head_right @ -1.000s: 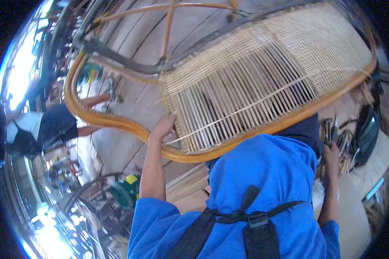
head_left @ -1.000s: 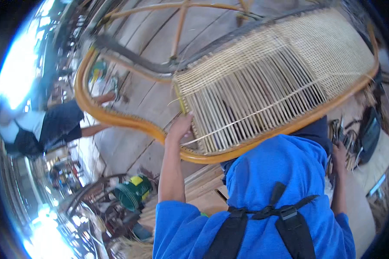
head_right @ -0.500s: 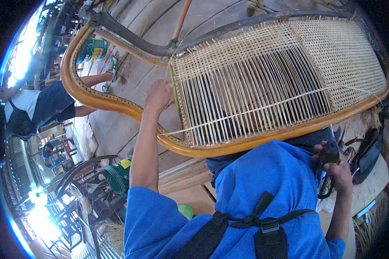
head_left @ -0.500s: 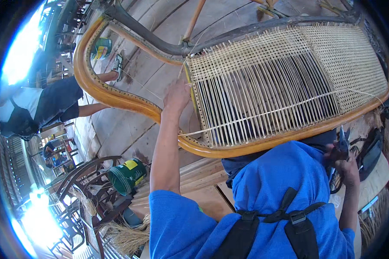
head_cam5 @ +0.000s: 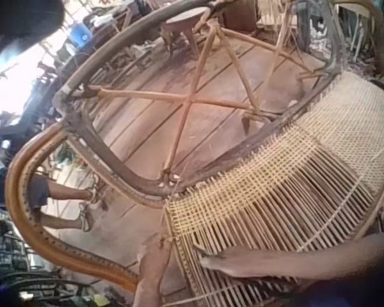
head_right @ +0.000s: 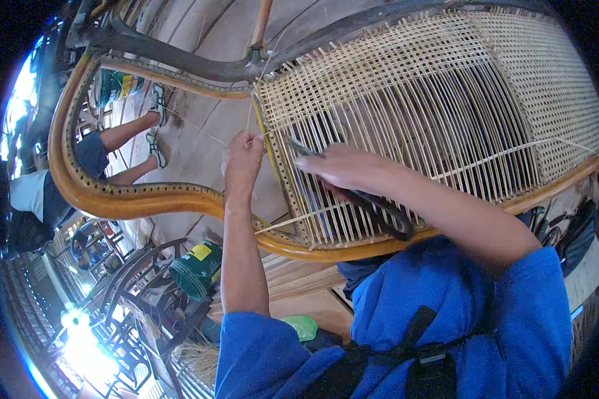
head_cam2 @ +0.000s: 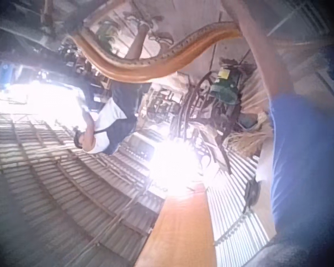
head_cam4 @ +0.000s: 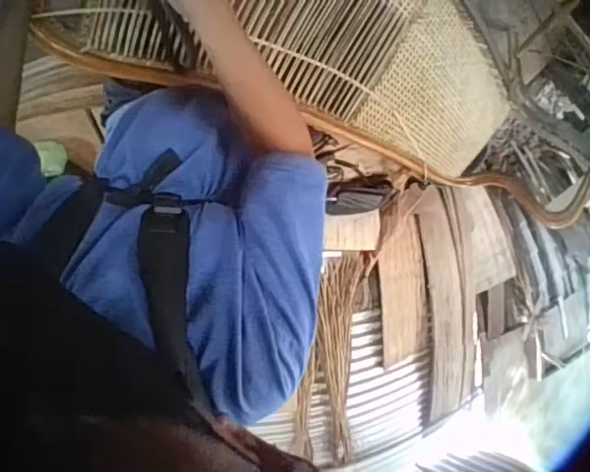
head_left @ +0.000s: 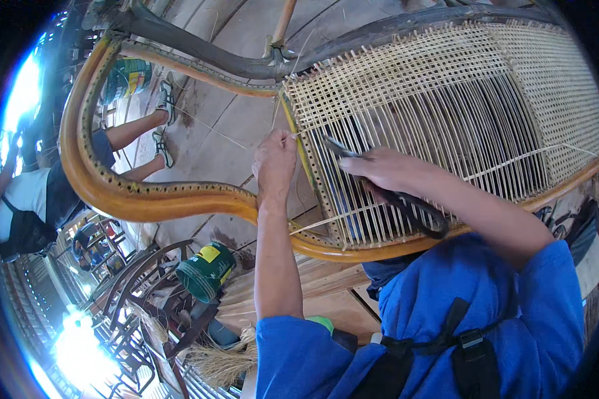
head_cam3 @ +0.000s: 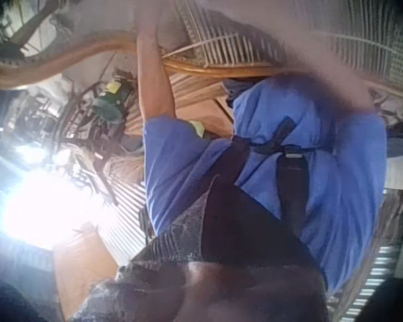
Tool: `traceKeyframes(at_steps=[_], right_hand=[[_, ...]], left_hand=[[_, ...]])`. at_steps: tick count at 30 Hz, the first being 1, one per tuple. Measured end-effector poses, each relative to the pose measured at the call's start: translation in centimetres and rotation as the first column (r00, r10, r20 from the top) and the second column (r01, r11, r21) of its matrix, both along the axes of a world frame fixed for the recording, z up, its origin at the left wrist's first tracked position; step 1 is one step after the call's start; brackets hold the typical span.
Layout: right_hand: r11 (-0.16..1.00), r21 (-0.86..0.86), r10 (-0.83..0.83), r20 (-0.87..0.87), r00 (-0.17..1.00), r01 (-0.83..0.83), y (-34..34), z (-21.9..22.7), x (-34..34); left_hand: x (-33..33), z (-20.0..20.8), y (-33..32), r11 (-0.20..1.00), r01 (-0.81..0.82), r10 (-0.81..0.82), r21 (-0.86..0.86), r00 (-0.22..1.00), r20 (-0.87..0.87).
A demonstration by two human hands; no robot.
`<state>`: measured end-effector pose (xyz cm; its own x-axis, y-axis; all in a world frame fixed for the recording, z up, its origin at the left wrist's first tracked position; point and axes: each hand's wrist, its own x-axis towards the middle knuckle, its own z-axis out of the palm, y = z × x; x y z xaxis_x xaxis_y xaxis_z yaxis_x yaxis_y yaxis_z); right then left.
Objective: Weaving rattan strips into a bamboo furniture frame and trimming excess material with a knife.
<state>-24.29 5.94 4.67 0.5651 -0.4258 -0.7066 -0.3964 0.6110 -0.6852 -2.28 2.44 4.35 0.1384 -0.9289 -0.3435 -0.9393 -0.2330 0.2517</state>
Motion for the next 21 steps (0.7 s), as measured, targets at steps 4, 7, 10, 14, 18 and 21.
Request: traceKeyframes(at_steps=[4,7,10,14,18,21], right_hand=[[0.998,0.055,-0.035,0.089,0.995,0.031,-2.2,-2.0,4.5],[1.0,-0.028,0.016,0.092,0.996,-0.014,-3.1,-2.9,5.5],[0.998,-0.046,0.046,0.048,0.998,-0.044,-3.6,-2.2,5.6],[0.966,-0.254,0.082,0.091,0.992,-0.057,-3.7,-2.5,5.8],[0.956,-0.285,0.097,0.066,0.993,-0.075,-3.8,-2.0,5.8],[0.922,-0.364,0.16,0.043,0.986,-0.134,-3.7,-2.1,5.5]], left_hand=[[0.6,-0.6,0.2,0.996,0.008,-0.008,-0.093,1.0,0.01],[-0.1,-0.1,0.0,0.998,-0.056,0.056,0.004,0.998,0.032],[0.1,-0.4,0.1,0.997,-0.071,0.071,-0.01,0.997,0.013],[0.3,-0.6,0.1,0.999,-0.034,0.035,-0.014,0.999,0.033],[0.0,-0.1,0.1,0.998,-0.061,0.06,0.001,0.998,0.027],[-0.5,0.4,0.2,0.996,-0.089,0.088,0.027,0.996,0.009]])
